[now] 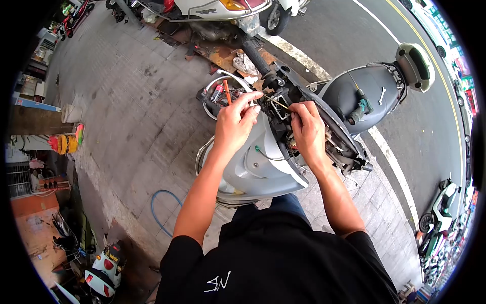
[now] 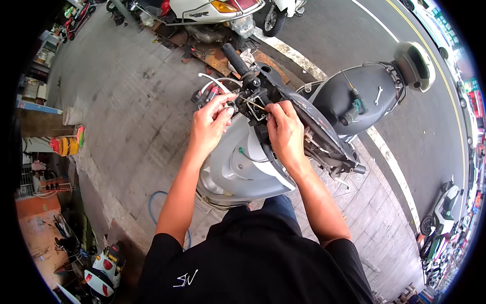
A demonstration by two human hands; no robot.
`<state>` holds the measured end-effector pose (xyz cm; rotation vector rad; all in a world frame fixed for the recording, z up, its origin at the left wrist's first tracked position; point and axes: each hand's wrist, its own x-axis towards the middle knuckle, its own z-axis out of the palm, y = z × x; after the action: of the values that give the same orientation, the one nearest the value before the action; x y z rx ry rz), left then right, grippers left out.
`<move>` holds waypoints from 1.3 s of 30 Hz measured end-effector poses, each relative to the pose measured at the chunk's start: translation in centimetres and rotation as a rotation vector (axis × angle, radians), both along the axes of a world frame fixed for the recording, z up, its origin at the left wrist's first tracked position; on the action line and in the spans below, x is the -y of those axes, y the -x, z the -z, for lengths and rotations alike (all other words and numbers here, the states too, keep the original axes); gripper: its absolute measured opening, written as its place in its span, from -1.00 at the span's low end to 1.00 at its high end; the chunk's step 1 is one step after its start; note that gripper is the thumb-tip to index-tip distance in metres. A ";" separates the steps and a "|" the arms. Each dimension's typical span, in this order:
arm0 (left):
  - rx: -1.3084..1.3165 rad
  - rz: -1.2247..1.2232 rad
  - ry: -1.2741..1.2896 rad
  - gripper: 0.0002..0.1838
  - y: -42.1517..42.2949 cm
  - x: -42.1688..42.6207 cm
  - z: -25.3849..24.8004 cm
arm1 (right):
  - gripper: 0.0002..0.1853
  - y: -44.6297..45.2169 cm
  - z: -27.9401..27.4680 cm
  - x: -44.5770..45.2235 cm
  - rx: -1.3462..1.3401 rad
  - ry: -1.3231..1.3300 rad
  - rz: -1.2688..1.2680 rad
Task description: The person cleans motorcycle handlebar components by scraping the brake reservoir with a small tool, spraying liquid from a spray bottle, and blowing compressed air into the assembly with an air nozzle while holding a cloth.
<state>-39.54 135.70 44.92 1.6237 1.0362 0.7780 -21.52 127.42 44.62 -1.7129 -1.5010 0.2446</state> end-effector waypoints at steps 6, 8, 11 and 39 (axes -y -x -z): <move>-0.159 0.054 -0.297 -0.72 -1.1 -0.8 1.5 | -0.84 -0.1 -0.2 0.4 -0.070 0.026 -0.027; -0.135 0.035 -0.439 -0.72 -1.2 -0.7 1.7 | -0.84 -0.6 -0.3 0.8 -0.057 0.021 -0.047; -0.148 0.059 -0.384 -0.71 -0.8 0.5 1.4 | -0.84 -0.8 -0.5 1.4 -0.009 0.092 -0.072; -0.078 0.086 -0.158 -0.55 -0.3 2.3 2.3 | -0.87 -1.2 -1.0 1.4 0.014 0.189 -0.072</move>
<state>-39.20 133.43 42.63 1.8339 0.9726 0.7600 -20.37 125.97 45.62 -1.8126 -1.5933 0.4253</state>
